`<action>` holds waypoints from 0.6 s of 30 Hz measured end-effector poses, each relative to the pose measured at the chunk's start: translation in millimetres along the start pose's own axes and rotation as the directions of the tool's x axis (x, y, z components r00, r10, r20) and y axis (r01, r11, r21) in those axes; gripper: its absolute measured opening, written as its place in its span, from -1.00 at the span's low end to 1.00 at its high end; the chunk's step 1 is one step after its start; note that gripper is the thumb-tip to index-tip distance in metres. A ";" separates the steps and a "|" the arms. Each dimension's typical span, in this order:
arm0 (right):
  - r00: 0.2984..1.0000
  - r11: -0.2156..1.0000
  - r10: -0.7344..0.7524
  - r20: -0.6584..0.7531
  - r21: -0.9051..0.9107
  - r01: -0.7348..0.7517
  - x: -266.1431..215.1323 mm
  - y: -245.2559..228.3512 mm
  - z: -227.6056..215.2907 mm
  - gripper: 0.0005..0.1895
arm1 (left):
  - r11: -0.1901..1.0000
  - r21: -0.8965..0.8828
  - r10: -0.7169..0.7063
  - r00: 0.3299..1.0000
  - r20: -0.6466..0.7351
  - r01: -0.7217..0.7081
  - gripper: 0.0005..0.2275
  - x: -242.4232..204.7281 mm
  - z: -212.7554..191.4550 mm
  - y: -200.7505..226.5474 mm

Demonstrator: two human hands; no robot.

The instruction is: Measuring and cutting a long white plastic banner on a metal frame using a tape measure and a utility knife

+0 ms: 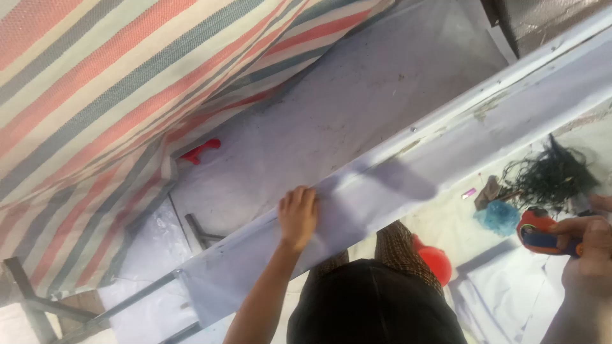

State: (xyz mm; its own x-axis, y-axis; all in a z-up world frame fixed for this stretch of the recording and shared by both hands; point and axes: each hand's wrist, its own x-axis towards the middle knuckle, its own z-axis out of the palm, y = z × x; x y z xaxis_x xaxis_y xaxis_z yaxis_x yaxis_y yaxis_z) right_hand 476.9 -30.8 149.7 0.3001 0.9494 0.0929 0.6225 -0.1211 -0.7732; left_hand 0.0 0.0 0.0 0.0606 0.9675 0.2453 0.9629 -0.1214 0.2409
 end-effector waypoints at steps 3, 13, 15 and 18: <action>0.992 0.986 0.123 -0.023 0.113 -0.119 31.8 -121.7 1.7 -0.62 | 0.991 0.037 -0.129 0.991 -0.046 0.130 -0.82 -21.7 -9.5 -3.9; 0.978 0.974 -0.159 0.133 0.180 0.134 150.6 -21.9 16.0 -0.79 | 0.978 -0.187 0.066 0.987 -0.149 -0.094 -0.90 -14.3 13.7 43.4; 0.968 0.952 -0.184 0.171 0.277 0.132 162.2 -20.4 30.2 -0.83 | 0.991 -0.133 0.016 0.999 -0.032 -0.020 -0.68 -4.1 30.9 72.5; 0.930 0.937 -0.287 0.229 0.270 0.222 171.0 -59.2 38.3 -0.74 | 0.992 0.088 -0.086 0.994 -0.073 0.093 -0.70 30.7 17.4 108.4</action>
State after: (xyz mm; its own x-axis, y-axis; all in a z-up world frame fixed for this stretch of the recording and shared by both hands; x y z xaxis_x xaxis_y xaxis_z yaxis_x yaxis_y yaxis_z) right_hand 463.6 149.8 187.4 -0.0646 0.9842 0.1646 0.4551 0.1758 -0.8729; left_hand 110.8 20.4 17.3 -0.0420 0.9557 0.2913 0.9838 -0.0113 0.1789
